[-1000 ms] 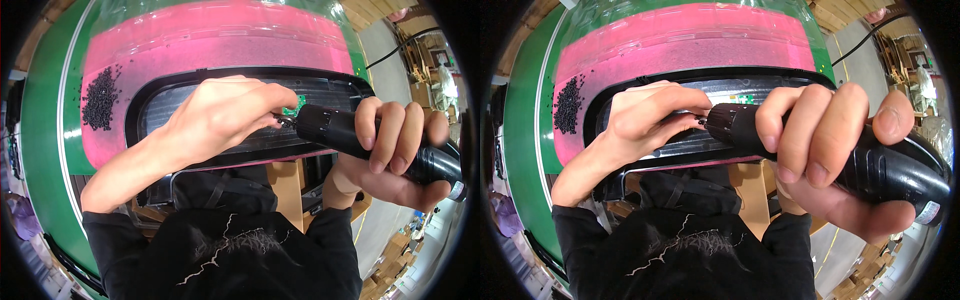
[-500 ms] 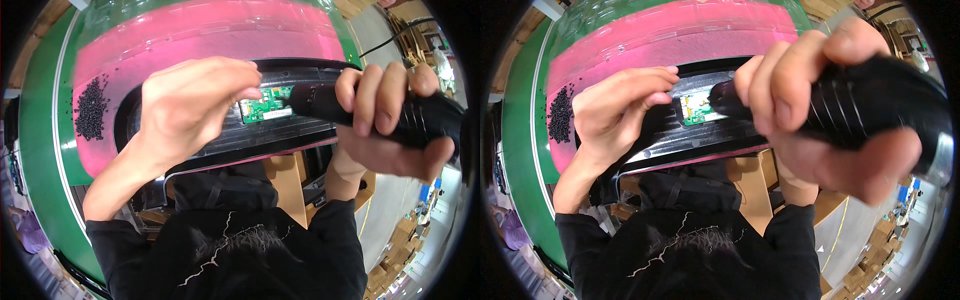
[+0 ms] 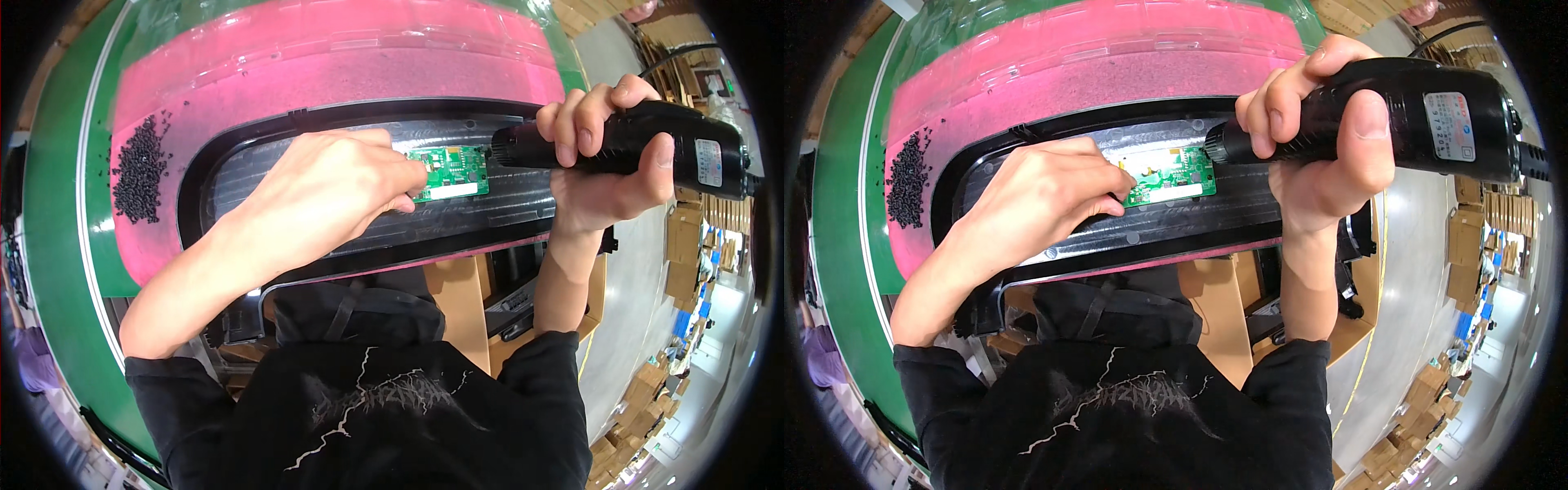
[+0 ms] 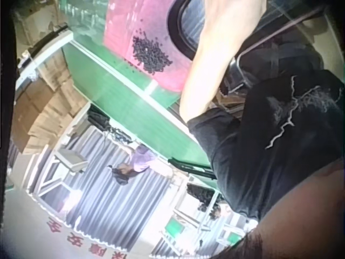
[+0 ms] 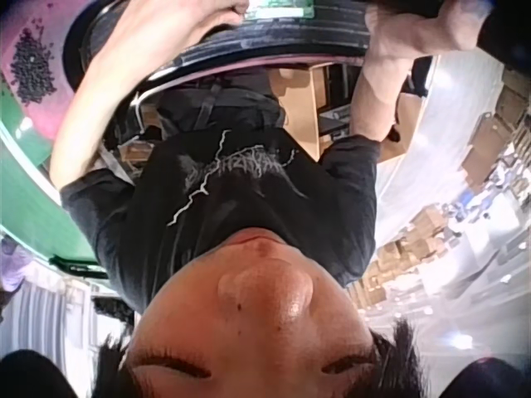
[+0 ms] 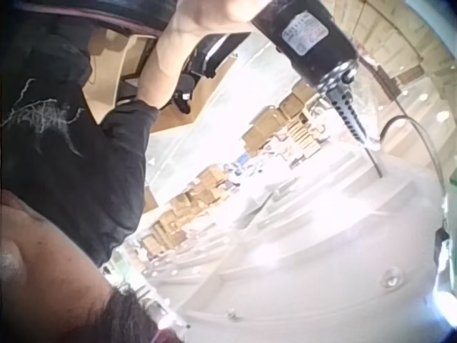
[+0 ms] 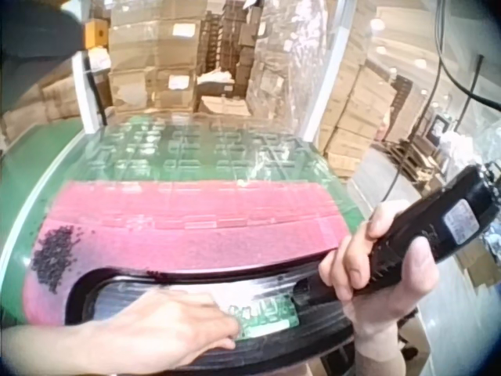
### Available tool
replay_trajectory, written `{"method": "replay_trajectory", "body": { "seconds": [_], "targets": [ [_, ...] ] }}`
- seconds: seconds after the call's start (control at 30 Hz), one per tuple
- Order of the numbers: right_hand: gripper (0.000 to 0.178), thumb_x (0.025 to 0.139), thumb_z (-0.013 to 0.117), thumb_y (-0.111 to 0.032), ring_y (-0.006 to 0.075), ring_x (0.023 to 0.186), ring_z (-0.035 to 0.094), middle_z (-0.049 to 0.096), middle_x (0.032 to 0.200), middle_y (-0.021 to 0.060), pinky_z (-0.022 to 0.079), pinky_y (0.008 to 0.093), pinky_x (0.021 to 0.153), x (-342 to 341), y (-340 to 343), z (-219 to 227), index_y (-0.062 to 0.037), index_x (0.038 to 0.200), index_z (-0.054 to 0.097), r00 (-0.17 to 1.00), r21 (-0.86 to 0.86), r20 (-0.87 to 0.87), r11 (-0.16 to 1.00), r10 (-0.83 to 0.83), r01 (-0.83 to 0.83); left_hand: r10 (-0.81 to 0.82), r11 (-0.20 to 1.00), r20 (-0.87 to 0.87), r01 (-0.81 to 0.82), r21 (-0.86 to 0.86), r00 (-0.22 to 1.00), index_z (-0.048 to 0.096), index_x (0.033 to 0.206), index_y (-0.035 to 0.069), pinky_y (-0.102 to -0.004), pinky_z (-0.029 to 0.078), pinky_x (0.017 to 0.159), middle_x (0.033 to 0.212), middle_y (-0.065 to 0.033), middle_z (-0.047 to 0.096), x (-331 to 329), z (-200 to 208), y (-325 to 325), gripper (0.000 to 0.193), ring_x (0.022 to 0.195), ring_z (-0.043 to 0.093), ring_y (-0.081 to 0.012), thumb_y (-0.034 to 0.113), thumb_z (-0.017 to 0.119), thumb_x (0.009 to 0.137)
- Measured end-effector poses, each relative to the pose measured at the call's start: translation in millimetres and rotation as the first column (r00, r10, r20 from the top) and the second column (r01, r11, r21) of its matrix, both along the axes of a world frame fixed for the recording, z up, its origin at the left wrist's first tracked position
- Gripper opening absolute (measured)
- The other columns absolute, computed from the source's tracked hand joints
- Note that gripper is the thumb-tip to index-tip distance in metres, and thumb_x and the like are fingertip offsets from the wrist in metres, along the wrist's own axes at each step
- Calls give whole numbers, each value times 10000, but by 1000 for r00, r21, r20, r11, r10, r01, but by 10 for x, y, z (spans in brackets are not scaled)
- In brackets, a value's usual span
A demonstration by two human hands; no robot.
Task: Assembling circuit boards into plastic housings using an electric screwdriver.
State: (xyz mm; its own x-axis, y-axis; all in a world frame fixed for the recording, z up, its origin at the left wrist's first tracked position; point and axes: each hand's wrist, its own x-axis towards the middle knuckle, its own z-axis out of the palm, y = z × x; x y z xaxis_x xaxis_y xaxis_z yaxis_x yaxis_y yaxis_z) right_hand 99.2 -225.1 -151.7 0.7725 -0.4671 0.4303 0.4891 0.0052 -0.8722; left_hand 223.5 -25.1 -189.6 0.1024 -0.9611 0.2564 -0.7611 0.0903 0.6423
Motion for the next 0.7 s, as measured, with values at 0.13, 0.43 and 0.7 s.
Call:
{"method": "replay_trajectory", "body": {
  "seconds": [0.13,0.43,0.7],
  "targets": [
    [372,875,463,-374,166,472,437,482,593,84,415,330,535,46,-56,-25,-42,1042,482,995,42,51,995,89,-91,18,997,27,-20,72,999,651,872,20,-359,517,641,781,-93,665,1,-34,-23,169,748,643,-261,96,720,737],
    [453,853,498,-493,111,475,386,452,601,5,336,302,529,140,-3,-84,-67,1006,517,995,-42,-92,998,44,-49,74,997,-40,-72,40,996,671,870,11,-374,521,605,741,-119,666,53,-126,-35,148,705,660,-281,42,702,728],
    [482,864,491,-495,108,473,378,425,592,-2,339,293,517,185,72,-52,-40,1022,509,994,-155,-105,988,-7,-9,72,993,-40,-68,99,997,638,880,5,-385,520,635,771,-127,664,39,-15,12,154,750,657,-306,69,692,751]
  ]
}}
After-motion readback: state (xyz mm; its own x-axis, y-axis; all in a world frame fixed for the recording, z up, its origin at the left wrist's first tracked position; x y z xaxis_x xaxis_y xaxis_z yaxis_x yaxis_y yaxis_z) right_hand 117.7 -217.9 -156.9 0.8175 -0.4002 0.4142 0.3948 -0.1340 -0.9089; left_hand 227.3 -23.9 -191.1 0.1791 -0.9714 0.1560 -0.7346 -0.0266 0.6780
